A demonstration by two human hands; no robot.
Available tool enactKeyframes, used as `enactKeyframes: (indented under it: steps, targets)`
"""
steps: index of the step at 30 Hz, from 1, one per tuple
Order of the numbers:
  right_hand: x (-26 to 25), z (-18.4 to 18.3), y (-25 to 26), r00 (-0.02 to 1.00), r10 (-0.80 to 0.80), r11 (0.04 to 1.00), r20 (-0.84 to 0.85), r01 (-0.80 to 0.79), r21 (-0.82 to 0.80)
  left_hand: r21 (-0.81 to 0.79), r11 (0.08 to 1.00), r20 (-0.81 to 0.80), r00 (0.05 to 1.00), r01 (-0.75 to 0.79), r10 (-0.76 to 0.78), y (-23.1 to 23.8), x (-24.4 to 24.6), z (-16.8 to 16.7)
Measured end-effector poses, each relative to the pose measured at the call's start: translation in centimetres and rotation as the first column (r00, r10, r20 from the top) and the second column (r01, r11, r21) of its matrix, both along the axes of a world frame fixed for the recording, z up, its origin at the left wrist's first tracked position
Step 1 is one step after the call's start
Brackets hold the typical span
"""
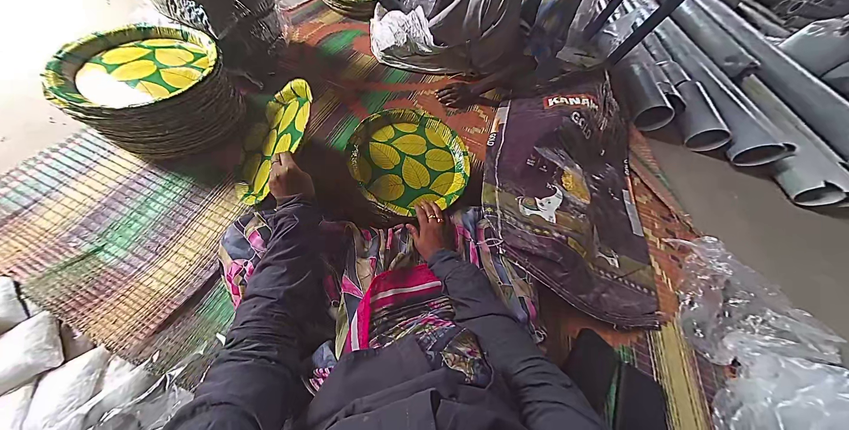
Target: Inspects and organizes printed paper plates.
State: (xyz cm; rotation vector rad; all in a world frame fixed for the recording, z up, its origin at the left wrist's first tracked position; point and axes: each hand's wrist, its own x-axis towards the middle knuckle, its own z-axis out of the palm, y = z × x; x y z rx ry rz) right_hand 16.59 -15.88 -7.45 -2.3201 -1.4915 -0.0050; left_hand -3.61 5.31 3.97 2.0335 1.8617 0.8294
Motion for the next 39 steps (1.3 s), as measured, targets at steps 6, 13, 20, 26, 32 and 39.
enactKeyframes:
  steps: [6, 13, 20, 26, 32, 39]
  targets:
    - [-0.9, 2.5, -0.4, 0.999, -0.036, 0.990, 0.009, 0.037, -0.133, 0.750, 0.567, 0.017, 0.847, 0.340, -0.531, -2.8, 1.5, -1.9]
    - [-1.3, 0.2, -0.6, 0.995, -0.077, 0.967, 0.065, 0.058, 0.250, 0.156, 0.399, -0.214, 0.425, 0.904, -0.879, -3.6, 6.2, -5.7]
    - [-1.4, -0.4, -0.7, 0.918, -0.194, 0.836, 0.345, -0.029, 0.548, 0.151, 0.577, -0.028, 0.587, 0.803, -0.809, -2.2, 5.1, -6.1]
    - [-1.8, 0.0, -0.7, 0.901, -0.085, 0.847, 0.424, -0.159, 0.507, 0.077, 0.449, -0.212, 0.455, 0.890, -0.865, -2.8, 4.7, -6.5]
    - [-2.1, 0.3, -0.8, 0.909, -0.067, 0.847, 0.412, -0.166, 0.505, 0.077, 0.270, -0.391, 0.278, 0.960, -0.878, -4.1, 5.7, -7.2]
    - [-2.6, 1.4, -1.2, 0.952, -0.062, 0.844, 0.299, -0.110, 0.525, 0.701, 0.435, -0.245, 0.763, 0.565, -0.598, -2.9, 2.3, -2.4]
